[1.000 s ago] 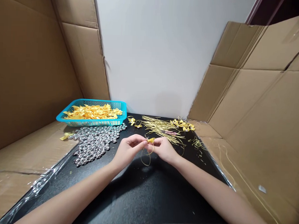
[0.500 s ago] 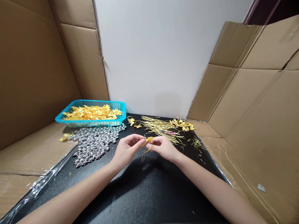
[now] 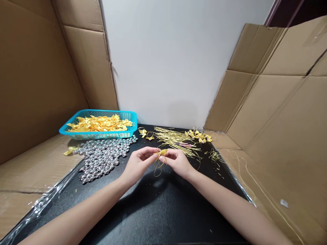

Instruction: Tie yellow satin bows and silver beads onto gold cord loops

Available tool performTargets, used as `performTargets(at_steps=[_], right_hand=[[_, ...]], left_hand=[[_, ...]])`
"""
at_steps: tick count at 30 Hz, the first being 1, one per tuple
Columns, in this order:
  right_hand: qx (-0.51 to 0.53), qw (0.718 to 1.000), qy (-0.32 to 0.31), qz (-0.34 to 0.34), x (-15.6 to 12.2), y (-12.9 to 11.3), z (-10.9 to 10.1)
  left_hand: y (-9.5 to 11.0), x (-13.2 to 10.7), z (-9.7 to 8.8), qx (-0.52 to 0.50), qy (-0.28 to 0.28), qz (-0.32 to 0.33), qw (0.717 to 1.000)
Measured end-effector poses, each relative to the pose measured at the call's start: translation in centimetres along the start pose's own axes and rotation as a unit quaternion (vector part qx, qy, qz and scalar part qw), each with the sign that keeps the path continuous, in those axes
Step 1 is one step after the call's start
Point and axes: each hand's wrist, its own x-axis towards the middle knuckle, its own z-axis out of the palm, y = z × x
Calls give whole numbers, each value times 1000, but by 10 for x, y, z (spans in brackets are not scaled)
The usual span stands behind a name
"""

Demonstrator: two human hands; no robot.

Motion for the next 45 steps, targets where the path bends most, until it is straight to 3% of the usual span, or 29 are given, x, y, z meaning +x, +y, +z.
performTargets(at_steps=[8, 11, 15, 18, 23, 27, 31, 34, 37, 41, 45], right_hand=[[-17, 1000, -23, 3, 1, 6, -1], [-62, 998, 15, 6, 1, -2, -4], [-155, 971, 148, -105, -6, -22, -3], [-261, 946, 95, -168, -13, -31, 8], [-428, 894, 79, -107, -16, -25, 18], [-443, 889, 87, -72, -15, -23, 15], [-364, 928, 70, -20, -11, -18, 15], [-239, 969, 56, 23, -6, -12, 12], [-104, 993, 34, 49, -3, -13, 8], [45, 994, -36, 89, -1, -29, 0], [94, 987, -103, 82, -3, -49, -11]], left_hand=[[2, 0, 1, 10, -22, -14, 1000], [0, 2, -1, 36, -2, 2, 999], [0, 2, -5, 120, 32, 65, 990], [0, 1, -6, 151, 28, 100, 983], [3, 1, -7, 136, 44, 85, 986], [6, 2, -6, 110, 36, 65, 991], [9, 1, -4, 86, 21, 50, 995], [10, 1, -4, 92, 30, 58, 994], [10, 2, -5, 111, 50, 61, 991], [7, 5, -8, 112, 65, 61, 990], [3, 9, -11, 106, 74, 51, 990]])
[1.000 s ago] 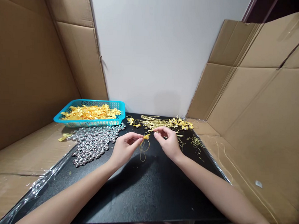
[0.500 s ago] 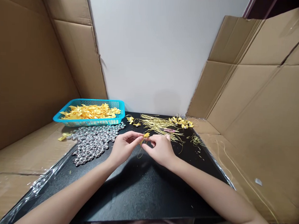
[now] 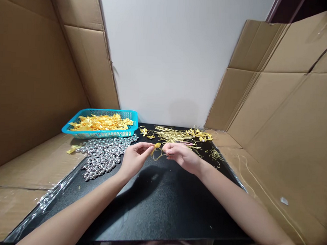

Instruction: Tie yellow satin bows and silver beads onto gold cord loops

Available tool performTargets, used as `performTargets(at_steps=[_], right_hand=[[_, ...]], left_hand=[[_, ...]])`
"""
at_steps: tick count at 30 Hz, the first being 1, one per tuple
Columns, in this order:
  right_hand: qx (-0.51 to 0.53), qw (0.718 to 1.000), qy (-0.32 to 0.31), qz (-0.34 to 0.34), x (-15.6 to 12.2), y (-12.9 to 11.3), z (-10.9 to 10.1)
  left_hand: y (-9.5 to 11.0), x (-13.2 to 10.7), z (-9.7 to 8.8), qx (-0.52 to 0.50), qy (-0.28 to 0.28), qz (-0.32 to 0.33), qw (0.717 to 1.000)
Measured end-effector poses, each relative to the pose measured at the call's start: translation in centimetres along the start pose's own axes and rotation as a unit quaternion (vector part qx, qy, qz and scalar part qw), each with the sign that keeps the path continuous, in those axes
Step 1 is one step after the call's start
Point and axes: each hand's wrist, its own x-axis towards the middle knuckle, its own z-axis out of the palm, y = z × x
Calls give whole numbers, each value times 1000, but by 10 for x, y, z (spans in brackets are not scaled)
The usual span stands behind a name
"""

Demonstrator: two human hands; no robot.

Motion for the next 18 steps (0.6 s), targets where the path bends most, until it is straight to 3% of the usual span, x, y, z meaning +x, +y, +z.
performTargets(at_steps=[7, 11, 13, 18], right_hand=[[-117, 987, -44, -103, -12, -23, -11], [-257, 952, -37, -162, -26, -27, 3], [-276, 947, -35, -161, -33, -27, 13], [-119, 979, 122, -115, -31, -22, 13]], left_hand=[[-2, 1, 1, -5, -3, -9, 1000], [-2, 0, 2, -18, -4, -19, 1000], [-2, 0, 2, -32, -5, -19, 999], [-1, 0, 1, -28, 3, -21, 999]])
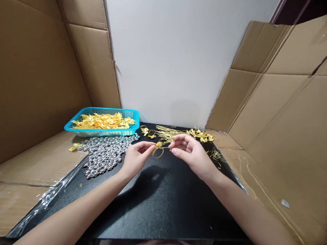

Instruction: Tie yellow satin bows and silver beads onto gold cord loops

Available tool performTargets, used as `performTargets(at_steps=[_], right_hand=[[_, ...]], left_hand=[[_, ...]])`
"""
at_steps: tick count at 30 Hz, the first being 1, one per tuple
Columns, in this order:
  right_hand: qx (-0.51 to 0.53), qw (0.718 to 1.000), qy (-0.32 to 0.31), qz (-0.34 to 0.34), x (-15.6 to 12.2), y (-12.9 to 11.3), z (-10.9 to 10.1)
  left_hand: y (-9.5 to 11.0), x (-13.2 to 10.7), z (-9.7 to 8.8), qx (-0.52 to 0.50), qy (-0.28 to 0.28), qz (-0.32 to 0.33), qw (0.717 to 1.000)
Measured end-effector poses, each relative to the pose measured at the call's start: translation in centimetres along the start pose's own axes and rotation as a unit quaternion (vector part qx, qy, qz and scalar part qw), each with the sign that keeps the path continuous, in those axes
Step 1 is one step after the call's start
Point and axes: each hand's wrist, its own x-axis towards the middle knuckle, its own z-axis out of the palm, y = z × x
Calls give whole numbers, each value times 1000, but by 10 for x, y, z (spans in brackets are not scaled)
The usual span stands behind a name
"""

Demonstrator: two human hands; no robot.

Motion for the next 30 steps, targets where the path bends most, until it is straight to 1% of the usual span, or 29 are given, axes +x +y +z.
performTargets(at_steps=[2, 3, 4, 5, 6, 7, 8, 10, 12, 14, 17, 19, 22, 24, 25, 27, 30], right_hand=[[-1, 998, 63, 8, 5, 4, -6], [-30, 995, 94, -9, 7, 5, -9], [-75, 988, 128, -44, 8, 5, -11], [-131, 975, 158, -91, 8, 5, -12], [-191, 955, 175, -145, 6, 5, -11], [-248, 932, 178, -198, 4, 4, -9], [-298, 908, 165, -243, 1, 4, -5], [-378, 869, 115, -298, -4, 8, 4], [-452, 834, 81, -305, -5, 16, 13], [-508, 808, 70, -291, -3, 27, 20], [-561, 779, 67, -271, 4, 40, 24], [-582, 765, 73, -265, 8, 46, 24], [-588, 756, 87, -273, 9, 51, 24], [-578, 761, 92, -280, 8, 52, 25], [-569, 768, 93, -280, 8, 53, 25], [-543, 792, 92, -263, 6, 52, 26], [-474, 856, 77, -194, 7, 47, 26]], left_hand=[[0, 1, 0, 3, 11, -6, 1000], [-1, 1, 0, 4, 15, -9, 1000], [-1, 1, 0, 6, 17, -12, 1000], [-2, 1, 0, 9, 19, -13, 1000], [-2, 1, 0, 13, 18, -10, 1000], [-2, 0, 1, 17, 18, -6, 1000], [-2, 0, 1, 21, 17, 2, 1000], [-2, -3, 1, 33, 15, 25, 999], [-1, -6, 2, 56, 10, 56, 997], [1, -10, 2, 84, 4, 89, 993], [5, -15, 4, 118, -9, 135, 984], [7, -17, 6, 138, -18, 161, 977], [8, -18, 6, 154, -24, 182, 971], [7, -19, 6, 156, -24, 186, 970], [6, -18, 5, 157, -23, 188, 969], [5, -18, 4, 163, -21, 193, 967], [3, -16, 4, 177, -18, 198, 964]])
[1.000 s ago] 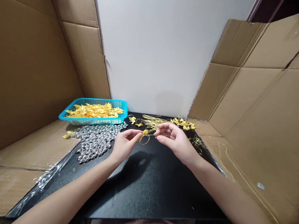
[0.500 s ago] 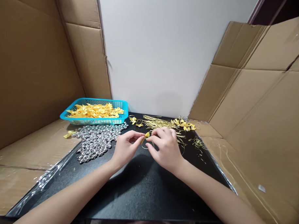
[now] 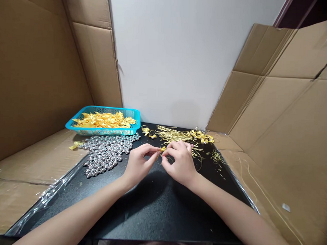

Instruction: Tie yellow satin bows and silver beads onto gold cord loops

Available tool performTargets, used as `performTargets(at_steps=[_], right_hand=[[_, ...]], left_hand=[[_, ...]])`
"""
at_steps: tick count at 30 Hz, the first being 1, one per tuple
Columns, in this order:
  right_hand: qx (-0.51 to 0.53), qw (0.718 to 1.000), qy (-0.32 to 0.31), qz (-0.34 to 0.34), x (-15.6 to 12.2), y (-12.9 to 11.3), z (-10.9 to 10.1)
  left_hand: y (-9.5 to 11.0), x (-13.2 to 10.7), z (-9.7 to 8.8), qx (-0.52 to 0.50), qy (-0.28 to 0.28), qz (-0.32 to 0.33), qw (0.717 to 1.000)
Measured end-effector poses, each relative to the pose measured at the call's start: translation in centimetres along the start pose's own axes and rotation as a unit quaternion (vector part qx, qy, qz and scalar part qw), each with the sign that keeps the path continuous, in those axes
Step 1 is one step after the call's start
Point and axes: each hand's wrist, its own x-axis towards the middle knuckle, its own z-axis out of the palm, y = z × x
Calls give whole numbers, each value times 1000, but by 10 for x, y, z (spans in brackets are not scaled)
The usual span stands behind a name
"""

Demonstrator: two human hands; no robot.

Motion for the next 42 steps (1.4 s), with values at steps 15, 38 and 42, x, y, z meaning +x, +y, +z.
performTargets(at_steps=[15, 38, 42], right_hand=[[424, 812, -388, 98, 21, 14, -61], [-29, 999, -22, -8, 3, 7, -1], [-2, 1000, -24, 15, 3, 6, 0]], left_hand=[[-10, 8, -5, -6, 48, -21, 999], [3, 3, -3, -54, -4, -58, 997], [-1, 5, 0, -136, -15, -134, 982]])
